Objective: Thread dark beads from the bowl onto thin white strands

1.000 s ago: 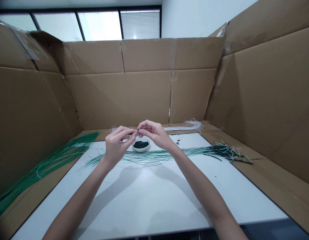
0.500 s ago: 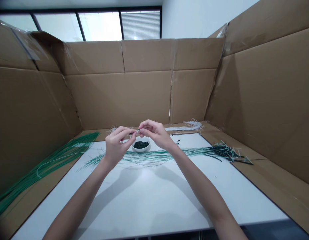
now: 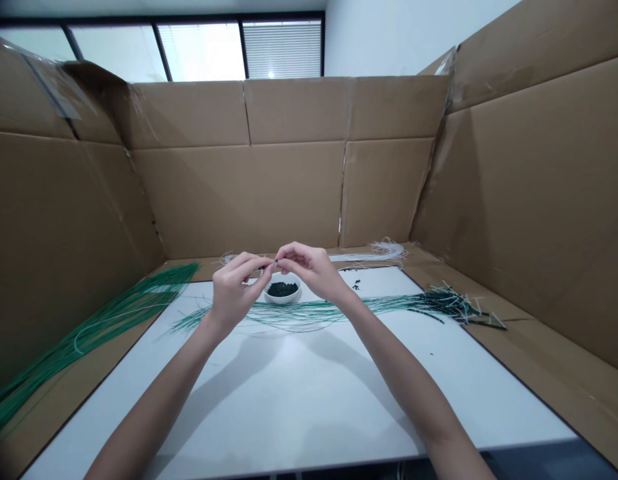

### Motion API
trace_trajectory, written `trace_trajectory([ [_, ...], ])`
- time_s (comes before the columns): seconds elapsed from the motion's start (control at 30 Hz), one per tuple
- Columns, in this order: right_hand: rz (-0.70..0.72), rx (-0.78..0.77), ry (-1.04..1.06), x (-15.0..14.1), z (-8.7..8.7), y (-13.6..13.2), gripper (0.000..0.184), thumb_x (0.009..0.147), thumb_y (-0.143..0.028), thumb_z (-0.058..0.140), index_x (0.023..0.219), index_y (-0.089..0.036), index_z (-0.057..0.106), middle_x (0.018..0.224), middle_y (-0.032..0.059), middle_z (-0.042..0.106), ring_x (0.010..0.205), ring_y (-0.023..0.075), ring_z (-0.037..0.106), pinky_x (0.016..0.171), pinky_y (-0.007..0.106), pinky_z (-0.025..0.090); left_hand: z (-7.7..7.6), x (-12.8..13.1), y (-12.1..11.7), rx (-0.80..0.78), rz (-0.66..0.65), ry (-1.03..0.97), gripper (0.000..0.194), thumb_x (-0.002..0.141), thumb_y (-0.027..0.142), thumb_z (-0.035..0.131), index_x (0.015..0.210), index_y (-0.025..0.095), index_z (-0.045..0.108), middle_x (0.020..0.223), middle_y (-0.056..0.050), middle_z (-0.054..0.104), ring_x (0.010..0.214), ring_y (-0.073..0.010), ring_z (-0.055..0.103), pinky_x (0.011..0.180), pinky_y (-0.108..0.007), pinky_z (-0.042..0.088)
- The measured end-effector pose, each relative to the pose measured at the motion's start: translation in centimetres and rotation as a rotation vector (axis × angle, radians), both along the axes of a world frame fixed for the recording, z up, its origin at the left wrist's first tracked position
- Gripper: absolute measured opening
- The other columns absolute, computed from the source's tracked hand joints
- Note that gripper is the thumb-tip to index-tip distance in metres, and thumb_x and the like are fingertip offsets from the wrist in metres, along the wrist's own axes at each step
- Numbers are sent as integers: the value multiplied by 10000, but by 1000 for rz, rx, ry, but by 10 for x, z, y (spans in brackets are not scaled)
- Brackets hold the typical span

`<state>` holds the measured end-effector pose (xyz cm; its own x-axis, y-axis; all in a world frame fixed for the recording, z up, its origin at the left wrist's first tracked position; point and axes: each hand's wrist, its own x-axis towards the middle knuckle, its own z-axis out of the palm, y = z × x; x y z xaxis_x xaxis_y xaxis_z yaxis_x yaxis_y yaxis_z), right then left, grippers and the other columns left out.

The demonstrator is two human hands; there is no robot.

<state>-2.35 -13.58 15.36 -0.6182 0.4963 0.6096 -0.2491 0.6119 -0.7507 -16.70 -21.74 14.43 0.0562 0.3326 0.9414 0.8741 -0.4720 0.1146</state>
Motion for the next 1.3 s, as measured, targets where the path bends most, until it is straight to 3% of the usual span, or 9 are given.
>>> trace_trajectory([
  [0.27,-84,84,-8,1,2,-1,187,800,-331,541,862,-165,601,792,31,619,741,136,614,720,296,526,-2,-2,2,-32,5,-23,114,823,193,538,849,171,647,765,-14,631,638,-76,563,579,-175,424],
  [0.47,-308,331,-44,-1,3,-5,148,821,-292,508,815,-178,603,765,30,645,710,137,611,676,263,498,-4,-4,4,-31,-6,-13,148,829,205,529,900,174,655,783,-24,640,665,-88,579,594,-183,443],
  [0.67,-335,501,-105,0,3,-5,143,841,-246,470,809,-175,589,745,30,629,642,118,574,600,228,447,-5,-6,6,-62,-26,-6,149,821,225,549,891,187,675,746,-19,634,645,-88,564,595,-193,438],
  [0.83,-318,454,-120,-2,0,1,176,844,-261,453,810,-184,608,712,24,605,622,118,559,590,223,432,-6,-9,10,-128,-17,-53,130,807,241,557,845,195,673,766,-12,643,627,-84,566,588,-184,436],
  [0.97,-326,385,-180,-22,-23,20,174,822,-239,463,803,-160,618,697,23,616,585,110,550,594,221,420,-23,-23,31,-278,41,-95,110,763,213,564,811,176,656,768,-13,641,633,-96,565,612,-194,432],
  [1.13,-411,264,-315,-48,-78,49,143,774,-156,482,758,-139,623,656,29,637,604,131,570,615,235,425,-62,-44,58,-697,102,-120,173,737,191,501,843,173,637,805,-17,671,664,-127,580,641,-218,428],
  [1.2,-456,237,-321,-45,-93,49,148,767,-141,477,769,-136,625,687,49,650,639,151,583,639,260,436,-74,-48,64,-764,116,-122,177,721,204,504,821,177,647,775,-20,678,641,-142,583,611,-226,426],
  [1.3,-490,214,-311,-23,-102,29,189,792,-157,455,836,-142,637,784,74,667,692,164,598,680,290,455,-82,-51,67,-800,143,-132,220,700,215,510,858,186,660,782,-27,682,675,-164,594,624,-238,429],
])
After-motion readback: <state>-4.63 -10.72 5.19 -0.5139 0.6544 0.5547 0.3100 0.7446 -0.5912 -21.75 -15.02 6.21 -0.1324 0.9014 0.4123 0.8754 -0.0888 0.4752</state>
